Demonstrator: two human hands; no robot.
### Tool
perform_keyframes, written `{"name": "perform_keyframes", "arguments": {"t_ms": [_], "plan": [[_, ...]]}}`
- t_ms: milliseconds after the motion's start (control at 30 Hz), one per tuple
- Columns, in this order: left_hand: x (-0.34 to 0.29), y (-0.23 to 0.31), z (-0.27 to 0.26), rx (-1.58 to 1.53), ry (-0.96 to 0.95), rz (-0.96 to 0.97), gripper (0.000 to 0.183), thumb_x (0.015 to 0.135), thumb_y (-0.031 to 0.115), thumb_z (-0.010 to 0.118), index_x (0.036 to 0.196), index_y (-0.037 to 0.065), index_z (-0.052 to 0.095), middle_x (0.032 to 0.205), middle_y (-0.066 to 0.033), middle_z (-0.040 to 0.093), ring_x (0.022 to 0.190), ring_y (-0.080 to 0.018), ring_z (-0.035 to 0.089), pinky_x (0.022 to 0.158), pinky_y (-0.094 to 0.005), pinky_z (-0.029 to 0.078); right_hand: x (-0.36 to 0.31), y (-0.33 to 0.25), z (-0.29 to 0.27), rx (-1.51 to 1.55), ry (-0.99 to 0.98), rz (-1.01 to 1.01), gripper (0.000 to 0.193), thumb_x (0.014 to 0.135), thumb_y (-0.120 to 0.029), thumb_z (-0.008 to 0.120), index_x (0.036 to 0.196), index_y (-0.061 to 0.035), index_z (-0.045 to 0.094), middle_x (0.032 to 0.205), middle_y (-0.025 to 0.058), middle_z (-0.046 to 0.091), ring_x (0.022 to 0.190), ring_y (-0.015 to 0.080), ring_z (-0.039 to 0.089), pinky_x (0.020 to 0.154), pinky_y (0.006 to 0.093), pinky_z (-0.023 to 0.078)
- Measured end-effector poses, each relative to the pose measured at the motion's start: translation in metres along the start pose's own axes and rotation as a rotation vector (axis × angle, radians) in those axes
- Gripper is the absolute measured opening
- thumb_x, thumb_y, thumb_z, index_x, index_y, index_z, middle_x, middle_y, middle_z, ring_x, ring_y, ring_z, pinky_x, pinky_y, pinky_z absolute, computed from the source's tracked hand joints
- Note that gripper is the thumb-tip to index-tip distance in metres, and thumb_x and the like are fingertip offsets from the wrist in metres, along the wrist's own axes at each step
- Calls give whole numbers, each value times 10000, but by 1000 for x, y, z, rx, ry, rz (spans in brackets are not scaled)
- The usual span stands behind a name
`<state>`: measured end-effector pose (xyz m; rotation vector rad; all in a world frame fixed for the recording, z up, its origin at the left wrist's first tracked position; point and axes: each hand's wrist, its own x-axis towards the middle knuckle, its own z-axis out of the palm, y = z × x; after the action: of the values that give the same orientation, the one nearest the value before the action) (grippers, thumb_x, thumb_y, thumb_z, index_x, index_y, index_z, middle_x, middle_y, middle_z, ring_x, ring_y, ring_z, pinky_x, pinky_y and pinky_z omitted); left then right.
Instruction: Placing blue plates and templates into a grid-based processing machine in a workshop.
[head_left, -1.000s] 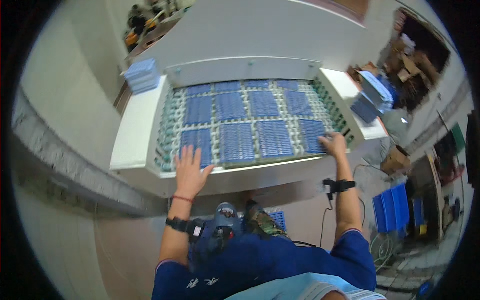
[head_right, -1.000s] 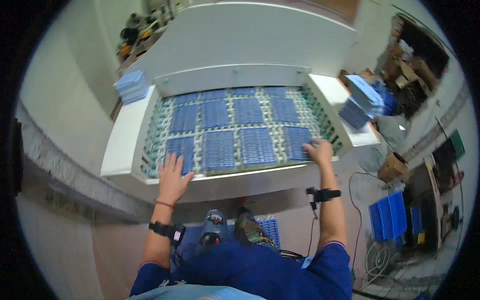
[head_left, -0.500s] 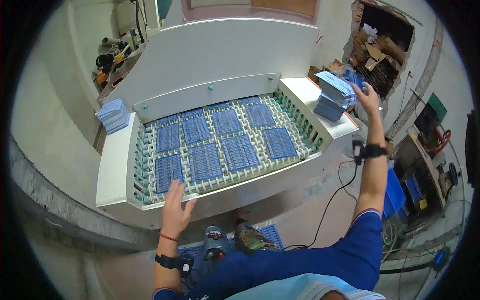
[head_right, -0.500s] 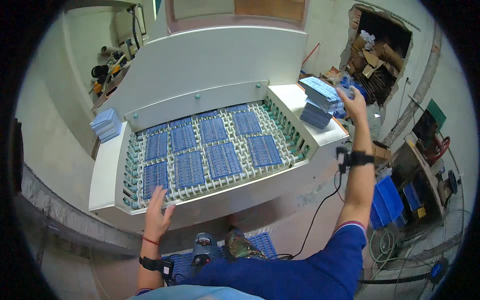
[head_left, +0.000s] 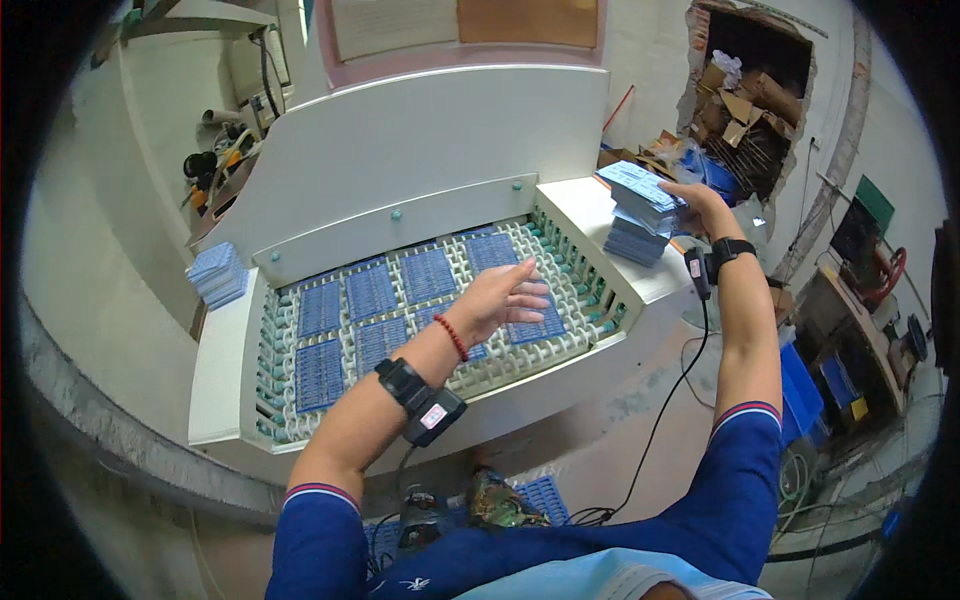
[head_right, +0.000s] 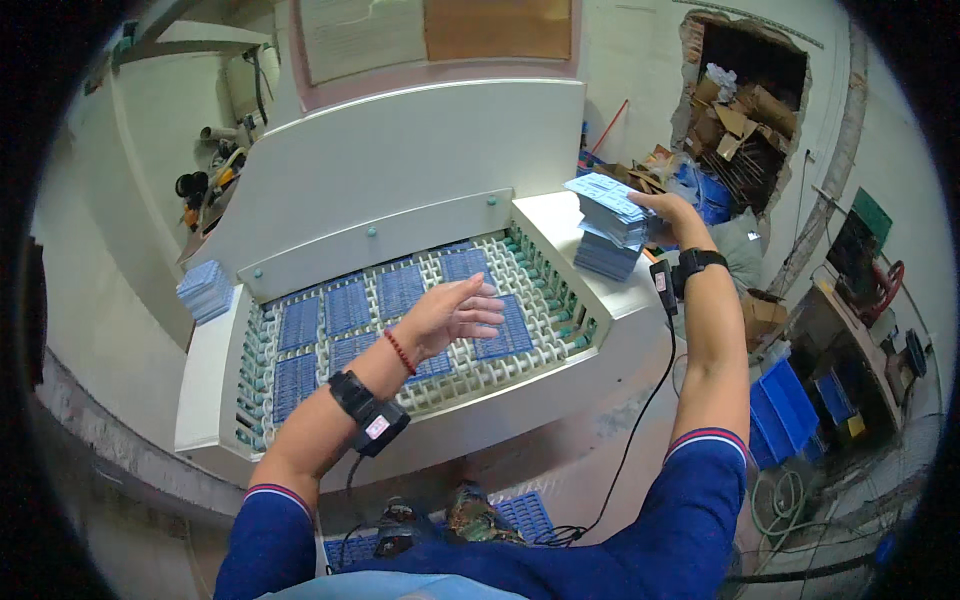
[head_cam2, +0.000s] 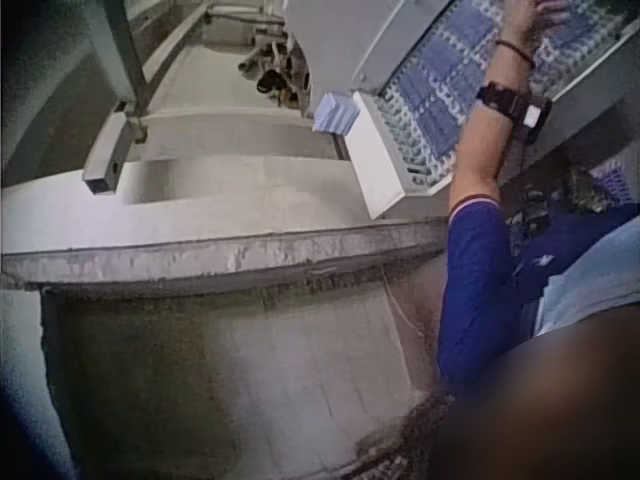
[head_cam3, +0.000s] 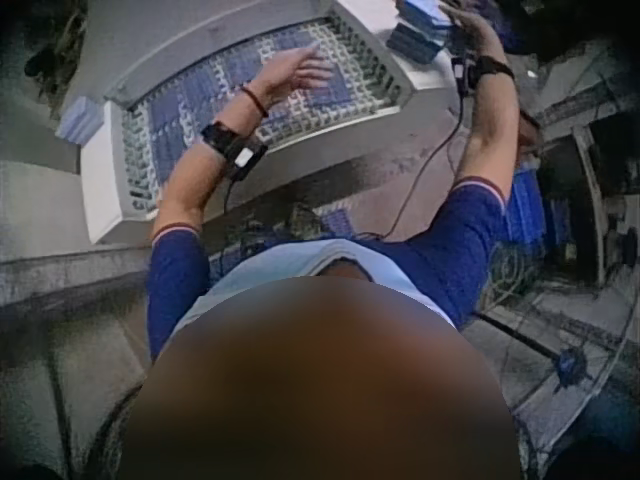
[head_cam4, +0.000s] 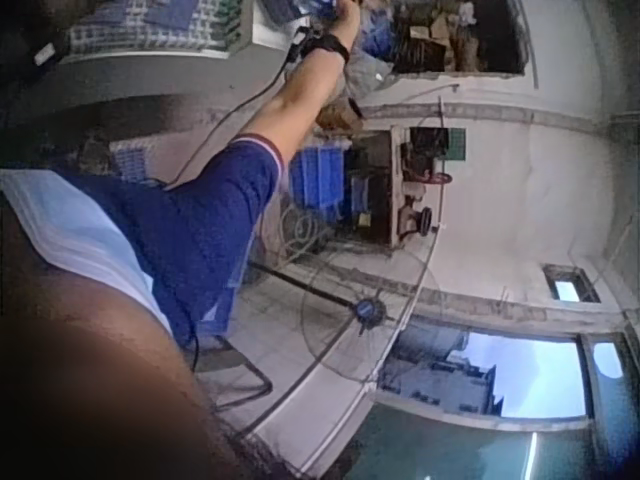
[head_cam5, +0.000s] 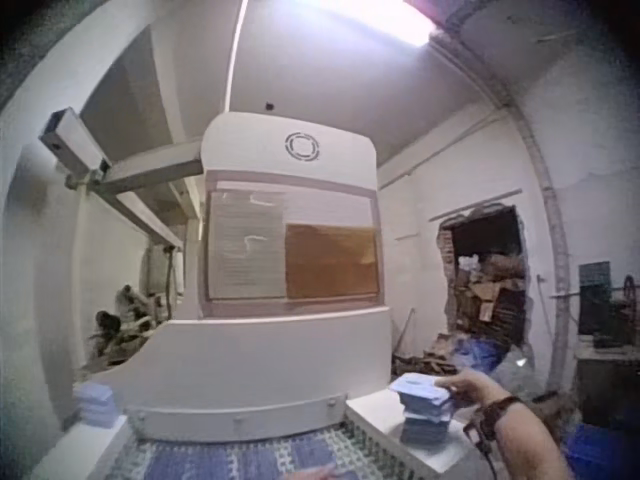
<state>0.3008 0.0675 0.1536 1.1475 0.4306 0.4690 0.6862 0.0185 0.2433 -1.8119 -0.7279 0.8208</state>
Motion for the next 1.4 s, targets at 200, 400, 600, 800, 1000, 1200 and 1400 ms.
{"name": "perform_keyframes", "arguments": {"t_ms": [200, 400, 600, 800, 1000, 1200, 1400], "plan": [[79, -26, 33, -183, 14, -38, 552, 882, 389, 502, 1128, -100, 430, 1087, -233, 514, 964, -290, 564, 820, -398, 506, 1, 1, -28, -90, 120, 61, 344, 710, -399, 710, 856, -97, 631, 722, 0, 627, 538, 80, 562, 499, 247, 449], [172, -34, 23, -462, -236, 128, 619, 893, 328, 494, 1293, -88, 270, 1081, -214, 517, 994, -283, 541, 881, -403, 455, -66, -1, 41, -119, -60, -187, 431, 766, -457, 626, 1028, -116, 617, 855, -18, 604, 665, 112, 508, 609, 255, 383], [186, 1, 127, -232, -94, 252, 615, 805, 431, 576, 1041, -132, 501, 994, -213, 548, 855, -270, 584, 720, -398, 513, -21, 36, -28, 307, -241, 138, 430, 791, -453, 592, 1049, -108, 589, 977, 11, 632, 785, 160, 610, 652, 285, 485], [181, 1, 101, -127, 42, 192, 534, 833, 391, 541, 1111, -64, 516, 1036, -200, 571, 836, -276, 606, 719, -392, 514, -9, 42, -8, 387, -189, 51, 396, 822, -360, 596, 1101, -84, 549, 996, 39, 628, 838, 164, 620, 711, 260, 509], [178, -8, 117, -153, 3, 321, 487, 825, 355, 565, 1151, 2, 492, 943, -119, 595, 780, -219, 592, 687, -388, 491, -37, 55, -20, 492, -342, -120, 441, 829, -322, 594, 1166, -57, 492, 1086, 54, 584, 946, 194, 584, 800, 331, 492], [145, -22, 59, 357, 693, 620, 573, 735, 449, 667, 929, -80, 561, 839, -156, 589, 783, -194, 562, 664, -322, 461, -38, 76, 23, 680, -315, -164, 596, 819, -316, 616, 1271, -4, 384, 1201, 109, 508, 1026, 233, 529, 880, 363, 433], [75, 12, 13, 224, 132, 350, 508, 830, 468, 562, 1011, -6, 541, 885, -48, 559, 788, -109, 525, 676, -244, 457, -109, 77, 72, 621, -425, -296, 580, 846, -280, 564, 1301, -3, 336, 1236, 113, 491, 1080, 231, 525, 882, 366, 446]]}}
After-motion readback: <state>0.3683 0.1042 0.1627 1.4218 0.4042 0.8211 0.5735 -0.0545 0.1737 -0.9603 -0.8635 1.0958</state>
